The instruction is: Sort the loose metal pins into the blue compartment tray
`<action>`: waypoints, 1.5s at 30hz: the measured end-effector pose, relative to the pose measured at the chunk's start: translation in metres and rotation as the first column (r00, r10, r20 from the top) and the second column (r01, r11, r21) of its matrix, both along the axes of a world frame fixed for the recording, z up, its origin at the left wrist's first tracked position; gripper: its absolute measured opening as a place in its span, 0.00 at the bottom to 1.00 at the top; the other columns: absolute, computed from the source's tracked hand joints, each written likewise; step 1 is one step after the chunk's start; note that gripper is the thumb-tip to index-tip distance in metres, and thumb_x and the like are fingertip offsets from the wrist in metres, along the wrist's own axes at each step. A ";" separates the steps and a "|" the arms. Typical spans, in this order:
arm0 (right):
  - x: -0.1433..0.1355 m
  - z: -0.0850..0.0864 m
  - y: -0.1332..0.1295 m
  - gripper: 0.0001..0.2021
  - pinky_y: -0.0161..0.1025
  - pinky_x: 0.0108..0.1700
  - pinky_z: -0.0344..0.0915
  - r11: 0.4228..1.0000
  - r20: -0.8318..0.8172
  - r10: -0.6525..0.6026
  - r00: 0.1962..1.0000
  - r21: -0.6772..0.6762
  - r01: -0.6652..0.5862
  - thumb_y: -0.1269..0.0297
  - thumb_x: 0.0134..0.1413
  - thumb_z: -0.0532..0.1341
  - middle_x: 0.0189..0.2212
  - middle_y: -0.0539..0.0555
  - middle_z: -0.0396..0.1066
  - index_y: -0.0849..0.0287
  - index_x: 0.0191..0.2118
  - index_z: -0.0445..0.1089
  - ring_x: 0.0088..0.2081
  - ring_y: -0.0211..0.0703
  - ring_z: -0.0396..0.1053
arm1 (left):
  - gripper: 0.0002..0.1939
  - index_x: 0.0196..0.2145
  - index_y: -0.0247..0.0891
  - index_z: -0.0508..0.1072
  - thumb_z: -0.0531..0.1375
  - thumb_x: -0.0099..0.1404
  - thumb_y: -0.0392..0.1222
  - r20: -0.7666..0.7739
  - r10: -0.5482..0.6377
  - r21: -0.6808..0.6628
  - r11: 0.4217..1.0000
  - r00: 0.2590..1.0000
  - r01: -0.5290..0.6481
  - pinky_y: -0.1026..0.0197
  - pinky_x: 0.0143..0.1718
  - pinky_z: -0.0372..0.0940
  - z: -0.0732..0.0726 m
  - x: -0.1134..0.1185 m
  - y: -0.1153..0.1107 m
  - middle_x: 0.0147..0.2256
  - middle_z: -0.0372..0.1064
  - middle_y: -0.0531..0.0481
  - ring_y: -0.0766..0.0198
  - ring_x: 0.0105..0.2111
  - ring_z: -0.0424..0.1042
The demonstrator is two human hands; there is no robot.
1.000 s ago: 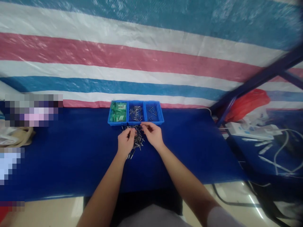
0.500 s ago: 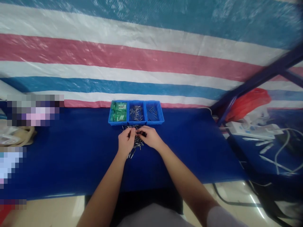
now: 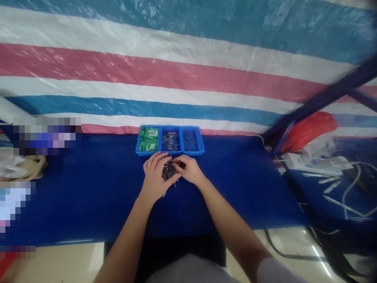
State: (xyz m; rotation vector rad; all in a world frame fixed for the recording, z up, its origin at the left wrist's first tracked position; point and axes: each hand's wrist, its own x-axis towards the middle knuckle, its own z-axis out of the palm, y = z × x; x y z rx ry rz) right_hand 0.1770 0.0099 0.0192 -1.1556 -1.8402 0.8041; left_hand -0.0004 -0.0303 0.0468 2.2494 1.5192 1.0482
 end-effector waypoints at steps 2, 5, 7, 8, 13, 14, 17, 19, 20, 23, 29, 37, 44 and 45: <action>0.000 0.001 0.000 0.08 0.38 0.36 0.68 0.998 -0.017 -0.057 0.998 0.017 0.057 0.63 0.60 0.60 0.33 0.54 0.75 0.57 0.39 0.77 0.29 0.39 0.69 | 0.42 0.61 0.46 0.64 0.64 0.54 0.68 -0.155 -0.013 -0.009 1.000 0.988 0.012 0.39 0.65 0.44 0.002 -0.007 -0.017 0.66 0.54 0.40 0.39 0.67 0.48; -0.002 0.003 -0.001 0.09 0.38 0.35 0.67 0.991 -0.042 -0.130 0.991 0.018 0.130 0.62 0.60 0.60 0.31 0.53 0.74 0.57 0.39 0.77 0.28 0.39 0.69 | 0.50 0.64 0.53 0.61 0.64 0.47 0.73 -0.319 -0.036 -0.006 0.999 0.947 0.036 0.32 0.65 0.34 -0.010 -0.018 -0.042 0.69 0.44 0.43 0.32 0.68 0.39; -0.004 0.003 -0.002 0.09 0.37 0.33 0.65 0.988 -0.055 -0.153 0.987 0.000 0.153 0.60 0.60 0.61 0.26 0.51 0.72 0.57 0.39 0.77 0.27 0.39 0.67 | 0.51 0.65 0.55 0.60 0.64 0.46 0.73 -0.366 -0.017 0.009 1.000 0.931 0.022 0.31 0.65 0.31 -0.021 -0.023 -0.049 0.70 0.43 0.44 0.31 0.69 0.35; -0.004 0.003 -0.003 0.10 0.37 0.32 0.64 0.987 -0.058 -0.163 0.985 -0.016 0.162 0.60 0.60 0.61 0.24 0.49 0.70 0.57 0.39 0.77 0.25 0.38 0.66 | 0.52 0.65 0.55 0.60 0.65 0.45 0.73 -0.366 0.010 0.025 1.000 0.931 -0.001 0.30 0.65 0.30 -0.026 -0.024 -0.049 0.70 0.43 0.44 0.30 0.69 0.34; -0.004 0.001 -0.004 0.11 0.35 0.29 0.61 0.983 -0.070 -0.176 0.982 -0.073 0.171 0.57 0.60 0.60 0.18 0.45 0.63 0.57 0.39 0.77 0.22 0.36 0.62 | 0.49 0.65 0.54 0.58 0.65 0.50 0.69 -0.369 0.034 0.072 0.997 0.929 -0.008 0.28 0.64 0.29 -0.037 -0.016 -0.022 0.70 0.42 0.45 0.31 0.69 0.32; -0.004 0.000 -0.003 0.11 0.35 0.29 0.61 0.983 -0.074 -0.173 0.982 -0.076 0.168 0.58 0.59 0.60 0.18 0.45 0.62 0.57 0.39 0.77 0.21 0.36 0.61 | 0.49 0.66 0.54 0.57 0.65 0.50 0.69 -0.367 0.028 0.074 0.997 0.930 0.000 0.28 0.64 0.29 -0.036 -0.014 -0.015 0.70 0.42 0.44 0.31 0.69 0.32; -0.004 -0.002 -0.003 0.11 0.34 0.28 0.61 0.984 -0.079 -0.165 0.983 -0.085 0.158 0.58 0.59 0.60 0.18 0.45 0.62 0.57 0.39 0.76 0.21 0.36 0.61 | 0.47 0.66 0.55 0.57 0.64 0.52 0.68 -0.369 -0.006 0.088 0.995 0.929 0.042 0.27 0.64 0.27 -0.033 -0.007 0.002 0.70 0.41 0.45 0.31 0.69 0.32; -0.004 -0.003 -0.002 0.10 0.34 0.28 0.61 0.982 -0.082 -0.176 0.981 -0.079 0.170 0.59 0.59 0.60 0.19 0.45 0.63 0.57 0.38 0.76 0.21 0.36 0.61 | 0.47 0.66 0.55 0.56 0.65 0.53 0.67 -0.365 -0.019 0.098 0.994 0.931 0.058 0.27 0.64 0.26 -0.031 -0.004 0.011 0.70 0.40 0.45 0.31 0.69 0.32; -0.004 -0.004 -0.002 0.10 0.35 0.28 0.61 0.981 -0.085 -0.184 0.979 -0.075 0.178 0.59 0.59 0.59 0.18 0.45 0.63 0.57 0.37 0.76 0.21 0.36 0.61 | 0.46 0.66 0.55 0.56 0.65 0.53 0.66 -0.360 -0.019 0.105 0.993 0.933 0.060 0.28 0.64 0.26 -0.031 -0.002 0.015 0.71 0.40 0.45 0.32 0.69 0.32; -0.004 -0.005 -0.001 0.10 0.35 0.28 0.61 0.979 -0.098 -0.195 0.976 -0.078 0.188 0.58 0.59 0.60 0.18 0.45 0.63 0.56 0.38 0.76 0.21 0.36 0.61 | 0.45 0.66 0.54 0.58 0.65 0.54 0.65 -0.325 -0.005 0.116 0.992 0.946 0.045 0.29 0.65 0.26 -0.031 0.002 0.026 0.70 0.40 0.46 0.33 0.70 0.32; -0.001 -0.006 0.002 0.12 0.35 0.27 0.62 0.981 -0.154 -0.168 0.974 -0.126 0.150 0.55 0.58 0.61 0.18 0.45 0.62 0.57 0.38 0.76 0.20 0.36 0.60 | 0.42 0.65 0.53 0.59 0.63 0.56 0.65 -0.311 -0.002 0.142 0.989 0.950 0.048 0.30 0.65 0.24 -0.032 0.006 0.041 0.70 0.43 0.46 0.35 0.70 0.33; 0.012 0.008 0.006 0.14 0.34 0.22 0.59 0.950 -0.306 -0.090 0.948 -0.313 -0.011 0.51 0.55 0.64 0.17 0.47 0.67 0.58 0.36 0.76 0.18 0.35 0.61 | 0.42 0.64 0.51 0.61 0.63 0.56 0.66 -0.295 0.026 0.141 0.990 0.955 0.016 0.32 0.65 0.24 -0.033 0.007 0.045 0.70 0.44 0.45 0.36 0.70 0.36; 0.027 0.018 0.007 0.13 0.32 0.20 0.53 0.935 -0.250 -0.030 0.968 -0.351 -0.061 0.53 0.56 0.63 0.15 0.45 0.64 0.59 0.34 0.74 0.15 0.32 0.57 | 0.44 0.63 0.50 0.62 0.65 0.52 0.67 -0.268 0.020 0.127 0.992 0.963 0.015 0.33 0.66 0.25 -0.036 0.002 0.043 0.68 0.49 0.43 0.35 0.68 0.41; 0.030 0.019 0.007 0.12 0.32 0.21 0.53 0.941 -0.193 0.002 0.981 -0.333 -0.067 0.54 0.55 0.64 0.16 0.45 0.65 0.59 0.33 0.75 0.16 0.32 0.57 | 0.44 0.63 0.50 0.63 0.65 0.52 0.67 -0.264 0.012 0.125 0.992 0.964 0.022 0.33 0.66 0.25 -0.036 0.001 0.042 0.67 0.51 0.43 0.36 0.68 0.42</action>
